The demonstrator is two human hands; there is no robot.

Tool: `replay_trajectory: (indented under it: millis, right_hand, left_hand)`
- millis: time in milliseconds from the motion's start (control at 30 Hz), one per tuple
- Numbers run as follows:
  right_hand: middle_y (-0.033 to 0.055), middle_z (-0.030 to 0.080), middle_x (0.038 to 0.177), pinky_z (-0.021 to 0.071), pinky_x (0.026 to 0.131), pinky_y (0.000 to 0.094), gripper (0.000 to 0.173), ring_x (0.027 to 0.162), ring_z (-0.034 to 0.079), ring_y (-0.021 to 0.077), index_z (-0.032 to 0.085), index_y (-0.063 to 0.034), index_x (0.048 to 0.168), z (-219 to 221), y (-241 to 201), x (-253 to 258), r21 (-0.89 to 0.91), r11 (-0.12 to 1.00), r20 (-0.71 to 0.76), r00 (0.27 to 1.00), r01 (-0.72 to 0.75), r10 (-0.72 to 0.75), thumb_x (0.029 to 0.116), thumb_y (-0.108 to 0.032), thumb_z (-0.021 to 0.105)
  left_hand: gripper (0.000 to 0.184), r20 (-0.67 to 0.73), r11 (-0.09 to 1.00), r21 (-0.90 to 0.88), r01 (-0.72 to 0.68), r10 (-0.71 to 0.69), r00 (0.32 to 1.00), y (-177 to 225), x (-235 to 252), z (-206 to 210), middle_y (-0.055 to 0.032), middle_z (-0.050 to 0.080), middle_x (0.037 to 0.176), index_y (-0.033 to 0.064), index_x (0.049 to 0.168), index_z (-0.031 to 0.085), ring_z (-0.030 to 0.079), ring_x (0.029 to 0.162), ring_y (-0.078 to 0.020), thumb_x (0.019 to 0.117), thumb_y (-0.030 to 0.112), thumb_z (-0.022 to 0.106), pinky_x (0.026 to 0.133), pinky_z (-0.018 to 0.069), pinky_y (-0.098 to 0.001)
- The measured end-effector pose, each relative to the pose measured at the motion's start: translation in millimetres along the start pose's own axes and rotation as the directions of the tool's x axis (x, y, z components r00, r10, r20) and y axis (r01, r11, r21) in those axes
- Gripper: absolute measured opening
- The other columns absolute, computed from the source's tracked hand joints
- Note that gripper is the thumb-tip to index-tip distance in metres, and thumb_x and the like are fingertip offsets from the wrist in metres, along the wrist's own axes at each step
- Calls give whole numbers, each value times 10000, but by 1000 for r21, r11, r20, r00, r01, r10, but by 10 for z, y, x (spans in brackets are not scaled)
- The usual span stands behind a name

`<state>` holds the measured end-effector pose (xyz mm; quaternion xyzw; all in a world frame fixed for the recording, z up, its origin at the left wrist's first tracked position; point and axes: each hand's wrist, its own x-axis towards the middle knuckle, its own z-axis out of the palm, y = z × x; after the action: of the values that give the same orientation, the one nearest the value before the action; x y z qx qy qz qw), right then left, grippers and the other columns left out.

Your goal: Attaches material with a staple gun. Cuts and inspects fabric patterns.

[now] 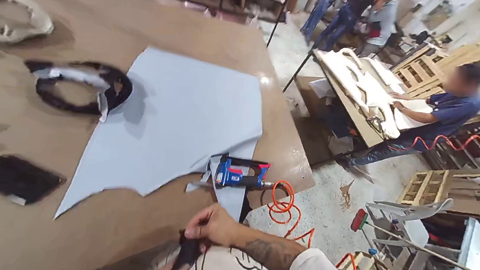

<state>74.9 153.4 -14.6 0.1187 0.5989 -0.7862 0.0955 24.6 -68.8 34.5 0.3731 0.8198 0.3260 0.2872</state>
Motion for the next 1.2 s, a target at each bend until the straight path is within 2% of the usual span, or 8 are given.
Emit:
replay_trajectory:
  millis: [100,267,367,500,567,767,933,1200]
  right_hand:
    - [42,690,780,544,599,239,98,647,621,57,704,54,932,-24,-13,-24,-47,996,-3,997,73,-73,960,-10,636]
    - [108,682,969,600,819,363,125,924,681,167,658,7,944,-39,1,28,-484,806,34,928,341,-372,982,-112,656]
    - [69,631,844,574,636,284,112,725,630,114,635,-3,948,106,-31,-62,-537,776,28,927,331,-375,990,-104,661]
    - [62,657,856,588,616,266,94,721,656,100,646,-2,971,232,-25,-230,-466,850,25,963,248,-268,993,-92,659]
    - [55,660,843,564,594,253,98,703,642,91,656,-3,940,221,-73,-329,-424,878,24,972,223,-235,989,-88,658]
    - [64,693,909,596,675,258,80,798,677,103,692,-4,894,243,-282,-635,-374,912,91,986,165,-141,937,-70,703]
    - [63,707,947,605,725,256,42,860,693,112,711,-20,901,246,-319,-700,-424,897,97,991,126,-93,924,-54,718]
    - [74,718,980,616,740,261,31,886,706,118,705,-10,883,243,-170,-803,-316,948,-40,998,34,-50,913,-6,703]
  left_hand:
    - [416,-169,996,42,-82,88,982,-31,-50,154,-126,772,926,72,1027,786,753,827,-297,1015,433,578,739,597,-566]
    - [416,-206,982,-152,110,-140,968,-172,10,86,-32,711,1268,138,1278,704,672,1173,-122,979,424,672,1024,560,-397]
    - [486,-186,983,-178,41,-75,980,-190,90,44,-52,667,1329,105,1289,686,639,1215,-114,943,445,713,1043,544,-341]
    - [400,-118,956,-293,27,-64,991,-179,15,115,-17,725,968,76,1036,732,688,903,-64,928,461,739,826,583,-260]
    - [351,-52,940,-340,-11,-7,999,-123,-48,115,-24,714,930,70,970,708,688,901,-73,952,420,722,812,579,-264]
    - [141,26,910,-322,-263,286,958,-33,-112,72,-117,672,1023,48,875,682,655,1145,-247,948,166,705,1036,543,-392]
    - [261,73,898,-398,-185,232,970,-44,-95,80,-35,646,984,99,827,701,637,1000,-120,937,335,727,811,557,-253]
    - [267,107,900,-420,-112,172,979,-67,-85,64,7,680,951,112,861,735,669,977,-90,971,351,691,831,581,-270]
